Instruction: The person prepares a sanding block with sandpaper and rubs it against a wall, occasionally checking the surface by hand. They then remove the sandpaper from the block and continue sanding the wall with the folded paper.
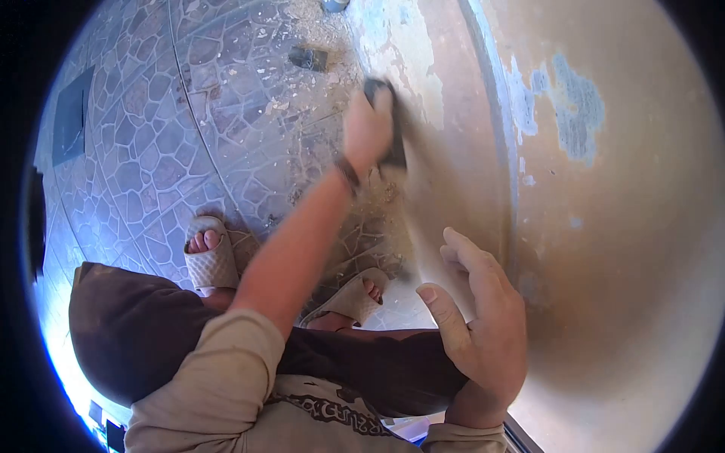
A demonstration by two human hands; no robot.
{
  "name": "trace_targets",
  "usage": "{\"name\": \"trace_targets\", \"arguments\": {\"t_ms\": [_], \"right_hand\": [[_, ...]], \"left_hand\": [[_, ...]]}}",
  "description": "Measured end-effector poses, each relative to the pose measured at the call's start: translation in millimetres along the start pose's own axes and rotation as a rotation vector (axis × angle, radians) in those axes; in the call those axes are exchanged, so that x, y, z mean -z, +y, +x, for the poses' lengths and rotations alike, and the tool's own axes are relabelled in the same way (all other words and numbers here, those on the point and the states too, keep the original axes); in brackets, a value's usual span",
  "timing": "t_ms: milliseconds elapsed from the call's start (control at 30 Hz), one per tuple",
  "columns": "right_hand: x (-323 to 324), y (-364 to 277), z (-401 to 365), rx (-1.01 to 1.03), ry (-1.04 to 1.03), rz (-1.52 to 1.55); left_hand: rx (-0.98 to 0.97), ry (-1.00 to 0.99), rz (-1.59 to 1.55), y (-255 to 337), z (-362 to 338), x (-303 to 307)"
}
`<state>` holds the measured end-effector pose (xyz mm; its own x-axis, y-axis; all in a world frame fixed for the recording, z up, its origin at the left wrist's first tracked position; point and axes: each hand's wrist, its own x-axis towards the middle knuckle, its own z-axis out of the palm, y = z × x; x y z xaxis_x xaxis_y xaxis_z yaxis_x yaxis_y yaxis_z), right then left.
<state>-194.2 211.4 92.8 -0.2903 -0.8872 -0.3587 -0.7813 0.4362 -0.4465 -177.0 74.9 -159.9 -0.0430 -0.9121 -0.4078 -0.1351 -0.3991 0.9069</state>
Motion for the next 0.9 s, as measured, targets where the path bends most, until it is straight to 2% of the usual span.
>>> {"name": "trace_targets", "arguments": {"t_ms": [67, 133, 200, 300, 400, 433, 500, 567, 600, 667, 733, 767, 867, 900], "right_hand": [[0, 0, -3, 0.012, -0.019, -0.038], [3, -2, 0, 0.033, -0.023, -0.048], [4, -2, 2, 0.027, -0.033, -0.029], [1, -1, 11, 0.018, -0.024, -0.036], [-5, -2, 9, 0.011, -0.01, -0.012], [-5, -3, 7, -0.01, 0.014, 0.007], [-6, -3, -2, -0.057, 0.058, 0.039], [-9, -3, -4, -0.234, 0.107, 0.06], [-13, -2, -2, -0.319, 0.131, 0.075], [-33, 25, 3, -0.357, 0.176, 0.026], [-56, 38, 15, -0.562, 0.09, 0.509], [-66, 46, 19, -0.606, 0.102, 0.593], [-83, 58, 28, -0.69, 0.101, 0.86], [-84, 59, 29, -0.69, 0.08, 0.959]], "left_hand": [[0.059, -0.066, 0.053, 4, 36, 10], [0.108, -0.003, -0.024, 19, -15, -1], [-0.11, 0.1, -0.152, 11, -78, -27], [0.128, -0.118, -0.109, 38, -79, -5], [0.104, -0.1, -0.137, 29, -79, -7], [0.126, -0.12, -0.101, 34, -76, -6], [0.243, -0.04, -0.245, 32, -69, -18], [0.369, -0.021, -0.38, 39, -61, -15], [0.351, -0.023, -0.37, 41, -63, -12], [0.324, -0.026, -0.354, 37, -68, -8], [0.382, -0.096, -0.36, 31, -86, -8], [0.412, -0.131, -0.363, 27, -92, -8], [0.445, 0.041, -0.437, 15, -93, -11], [0.459, -0.049, -0.41, 28, -91, 4]]}}
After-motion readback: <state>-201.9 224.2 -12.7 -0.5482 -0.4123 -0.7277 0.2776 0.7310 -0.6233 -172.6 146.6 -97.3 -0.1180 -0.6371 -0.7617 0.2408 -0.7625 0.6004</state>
